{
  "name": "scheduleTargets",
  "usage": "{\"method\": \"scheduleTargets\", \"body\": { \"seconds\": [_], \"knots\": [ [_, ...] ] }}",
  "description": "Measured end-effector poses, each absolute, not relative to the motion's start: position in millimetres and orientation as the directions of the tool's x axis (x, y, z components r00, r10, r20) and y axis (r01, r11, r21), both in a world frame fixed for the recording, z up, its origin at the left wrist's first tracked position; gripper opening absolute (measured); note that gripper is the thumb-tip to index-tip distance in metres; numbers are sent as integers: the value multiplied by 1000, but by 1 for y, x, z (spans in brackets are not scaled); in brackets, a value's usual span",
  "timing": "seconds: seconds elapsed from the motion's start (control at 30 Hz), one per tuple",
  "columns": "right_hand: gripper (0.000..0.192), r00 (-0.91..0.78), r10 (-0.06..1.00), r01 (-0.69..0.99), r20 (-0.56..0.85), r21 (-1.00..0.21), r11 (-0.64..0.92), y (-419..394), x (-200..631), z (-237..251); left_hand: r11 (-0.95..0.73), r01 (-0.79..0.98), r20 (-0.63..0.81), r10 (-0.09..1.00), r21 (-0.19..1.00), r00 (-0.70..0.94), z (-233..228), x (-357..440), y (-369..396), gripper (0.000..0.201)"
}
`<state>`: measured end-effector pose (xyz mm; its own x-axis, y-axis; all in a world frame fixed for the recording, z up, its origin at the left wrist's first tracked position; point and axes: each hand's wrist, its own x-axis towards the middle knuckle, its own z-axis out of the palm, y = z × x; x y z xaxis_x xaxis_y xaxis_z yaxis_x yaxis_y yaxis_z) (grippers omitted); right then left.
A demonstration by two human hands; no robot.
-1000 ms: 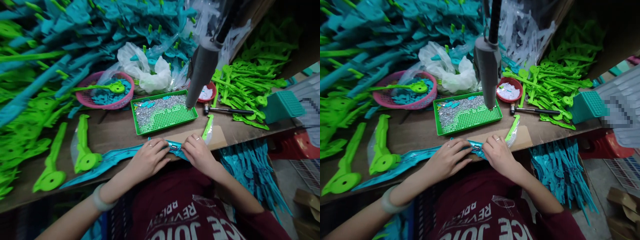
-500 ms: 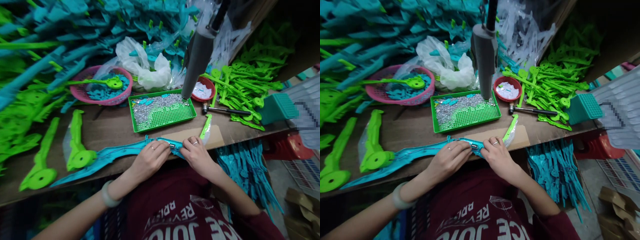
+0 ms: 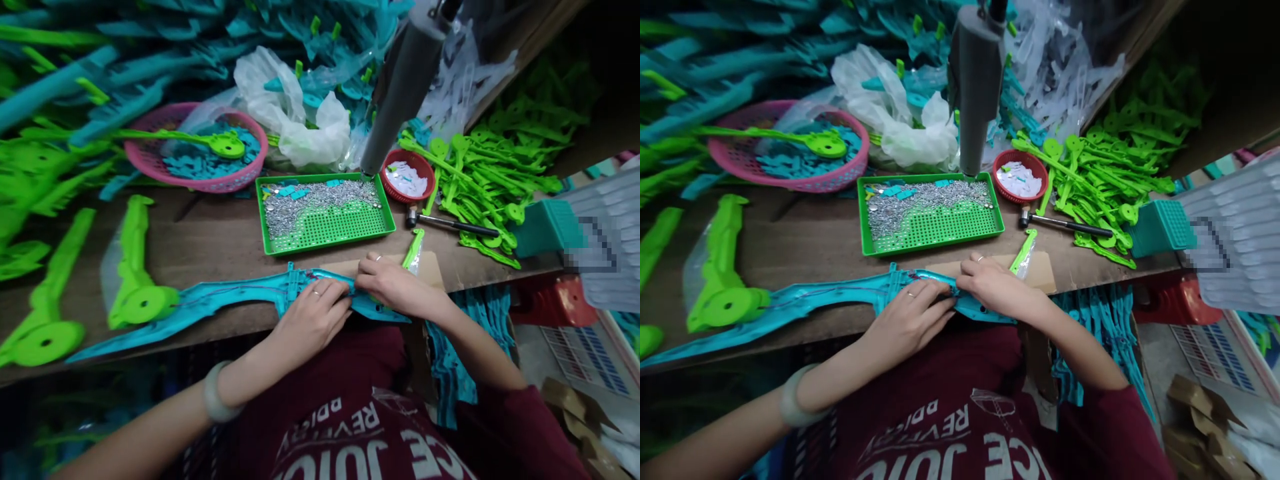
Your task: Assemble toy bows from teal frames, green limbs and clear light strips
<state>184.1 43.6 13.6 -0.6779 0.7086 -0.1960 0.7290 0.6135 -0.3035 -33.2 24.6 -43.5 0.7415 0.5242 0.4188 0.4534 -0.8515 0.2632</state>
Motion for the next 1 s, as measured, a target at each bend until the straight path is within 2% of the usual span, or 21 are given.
{"method": "scheduleTargets", "body": {
  "seconds": [0.07,0.2,0.27,0.33,0.43,0.5,0.6,0.77,1.0],
  "knots": [
    [21,-711,673,690,-206,-392,609,48,183,18,-860,437,430,511,264,744,-45,-33,27,18],
    [16,-811,554,508,-188,-695,509,51,184,30,-883,403,456,469,241,756,-47,-34,29,23],
    [13,-806,561,483,-189,-759,438,45,185,37,-887,404,448,461,223,766,-46,-34,28,23],
    [14,-730,654,579,-199,-688,438,33,185,42,-886,415,436,463,206,772,-44,-34,27,21],
    [20,-566,810,800,-155,-339,494,8,182,37,-885,427,416,466,189,781,-42,-32,26,15],
    [22,-532,839,846,-117,-109,522,-8,177,29,-886,425,402,463,187,790,-43,-31,26,13],
    [20,-576,812,811,-92,67,582,-21,171,18,-896,406,376,444,179,814,-46,-30,27,19],
    [29,-680,732,729,-43,64,681,-9,173,21,-912,376,369,410,162,834,-49,-30,29,26],
    [17,-753,633,632,-180,71,772,18,186,35,-915,372,392,404,158,827,-49,-29,30,16]
  ]
}}
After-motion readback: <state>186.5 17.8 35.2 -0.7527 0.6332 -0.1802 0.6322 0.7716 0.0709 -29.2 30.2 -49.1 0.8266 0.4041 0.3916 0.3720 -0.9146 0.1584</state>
